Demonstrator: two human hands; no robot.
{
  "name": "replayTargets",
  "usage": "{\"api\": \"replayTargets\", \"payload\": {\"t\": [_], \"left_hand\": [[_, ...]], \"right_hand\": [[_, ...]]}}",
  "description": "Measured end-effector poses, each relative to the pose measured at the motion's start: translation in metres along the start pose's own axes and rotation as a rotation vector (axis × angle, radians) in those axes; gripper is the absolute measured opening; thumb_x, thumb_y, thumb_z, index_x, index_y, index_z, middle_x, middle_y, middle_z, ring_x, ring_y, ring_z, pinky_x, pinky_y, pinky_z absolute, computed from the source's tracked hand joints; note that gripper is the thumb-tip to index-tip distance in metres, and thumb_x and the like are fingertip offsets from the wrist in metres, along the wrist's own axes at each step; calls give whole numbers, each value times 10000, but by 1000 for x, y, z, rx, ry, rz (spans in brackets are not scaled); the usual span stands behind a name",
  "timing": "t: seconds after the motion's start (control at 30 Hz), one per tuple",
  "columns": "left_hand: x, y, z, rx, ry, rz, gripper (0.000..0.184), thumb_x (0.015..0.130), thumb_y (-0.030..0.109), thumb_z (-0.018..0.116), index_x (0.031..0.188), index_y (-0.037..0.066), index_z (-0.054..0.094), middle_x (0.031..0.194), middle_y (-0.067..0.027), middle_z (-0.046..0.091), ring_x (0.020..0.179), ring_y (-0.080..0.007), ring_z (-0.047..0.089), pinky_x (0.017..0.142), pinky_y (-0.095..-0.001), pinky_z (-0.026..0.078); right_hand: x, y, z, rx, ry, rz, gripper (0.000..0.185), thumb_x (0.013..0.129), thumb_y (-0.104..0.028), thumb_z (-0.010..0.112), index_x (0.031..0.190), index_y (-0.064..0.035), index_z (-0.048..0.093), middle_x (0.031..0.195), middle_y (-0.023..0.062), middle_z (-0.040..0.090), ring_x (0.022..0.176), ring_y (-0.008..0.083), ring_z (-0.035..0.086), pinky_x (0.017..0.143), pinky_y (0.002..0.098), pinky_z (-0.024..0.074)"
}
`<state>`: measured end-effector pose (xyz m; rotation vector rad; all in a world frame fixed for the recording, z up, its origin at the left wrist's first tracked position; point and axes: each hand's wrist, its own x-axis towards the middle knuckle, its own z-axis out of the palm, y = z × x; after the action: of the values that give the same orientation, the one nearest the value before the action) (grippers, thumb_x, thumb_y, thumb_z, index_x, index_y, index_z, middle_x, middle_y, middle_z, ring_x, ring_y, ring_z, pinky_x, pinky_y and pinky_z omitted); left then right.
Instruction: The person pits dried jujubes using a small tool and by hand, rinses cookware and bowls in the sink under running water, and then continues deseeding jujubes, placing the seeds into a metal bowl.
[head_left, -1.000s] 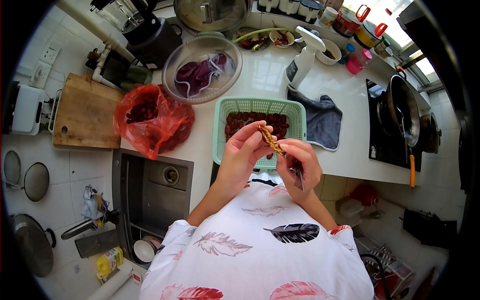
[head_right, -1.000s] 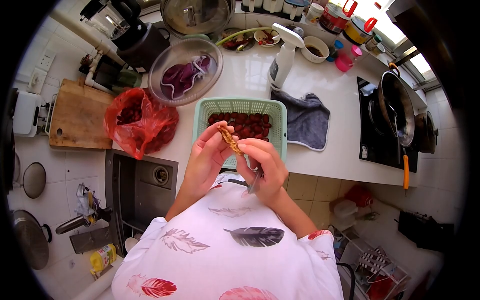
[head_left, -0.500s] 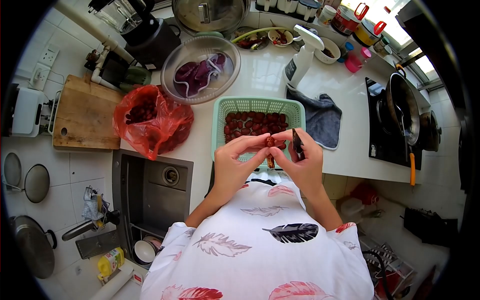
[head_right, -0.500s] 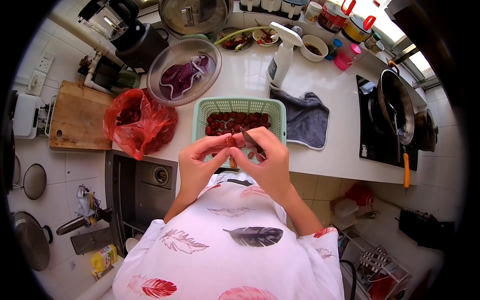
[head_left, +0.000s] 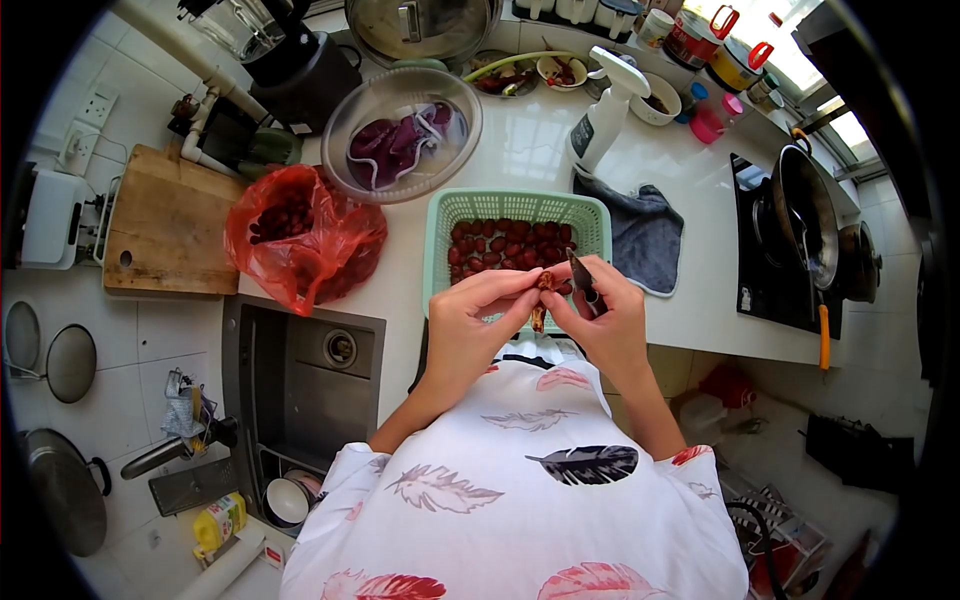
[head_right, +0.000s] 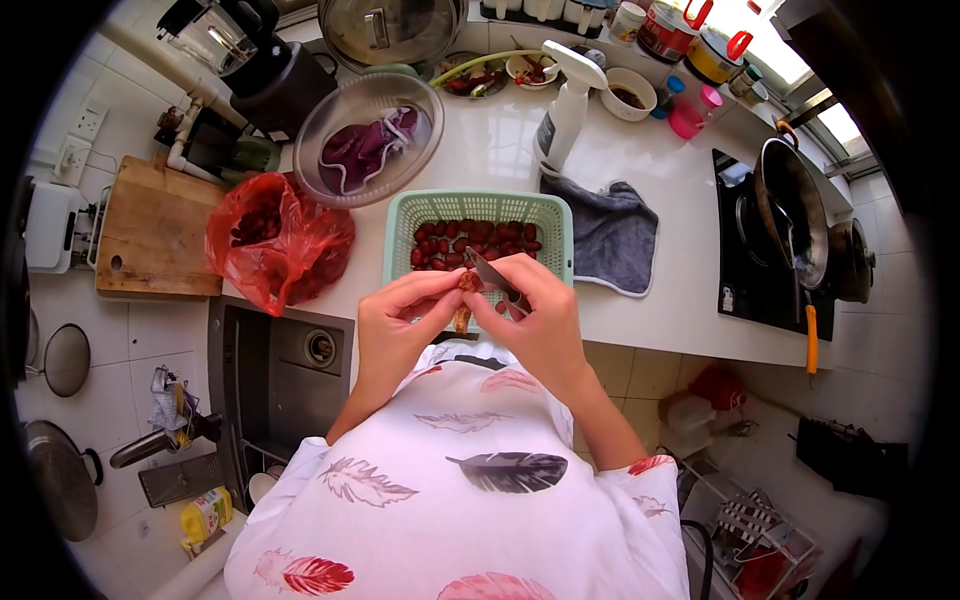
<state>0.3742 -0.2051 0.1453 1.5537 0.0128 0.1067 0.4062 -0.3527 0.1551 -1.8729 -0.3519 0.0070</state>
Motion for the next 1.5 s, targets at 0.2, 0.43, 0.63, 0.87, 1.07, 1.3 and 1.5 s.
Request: {"api": "replayTargets", "payload": {"t": [0.2,0.43,0.63,0.87,1.07,1.3,1.5], "left_hand": [[0,-4,-3,-143,-60,-60,196,753,-59,595,942,-25,634,876,-96,618,783,-138,623,714,-231,510],[4,-7,-5,-372,-85,-227,151,783,-46,577,929,-54,614,877,-115,622,776,-161,622,727,-261,521],[3,-8,-5,-272,-81,-144,158,767,-34,606,923,-39,630,864,-93,624,773,-143,617,700,-234,511],[6,-4,-12,-55,-165,-3,150,713,-32,654,861,-5,656,846,-89,623,736,-126,621,653,-210,500],[4,-9,-10,-89,-172,7,132,714,-32,649,845,-20,634,841,-82,621,733,-125,623,650,-214,499],[4,-14,-9,-284,-190,-55,142,743,-61,612,883,-41,616,853,-89,606,762,-151,626,671,-224,498],[5,-11,-7,-215,-162,-36,150,747,-63,618,895,-61,595,888,-102,593,800,-147,588,714,-249,497]], "right_hand": [[-3,12,-3,256,-43,68,95,696,2,658,782,4,618,745,0,567,511,12,377,433,171,269],[-3,17,-2,405,-69,196,66,721,7,632,772,28,596,739,-3,556,519,5,374,438,166,266],[-2,5,-4,166,-43,131,83,703,-4,639,776,9,601,687,-22,518,506,8,379,437,162,275],[2,-13,-19,15,-185,62,121,678,-19,655,788,0,608,672,-22,509,509,5,399,437,163,281],[-1,-4,-18,197,-221,238,97,697,-26,650,781,-3,607,597,-52,480,506,1,378,444,163,278],[-1,-1,-15,302,-193,304,74,721,-48,637,779,-6,617,589,-74,473,513,-9,363,447,160,265],[1,6,-15,362,-189,397,78,724,-56,634,781,-8,610,597,-67,493,510,-8,365,438,163,264]]}}
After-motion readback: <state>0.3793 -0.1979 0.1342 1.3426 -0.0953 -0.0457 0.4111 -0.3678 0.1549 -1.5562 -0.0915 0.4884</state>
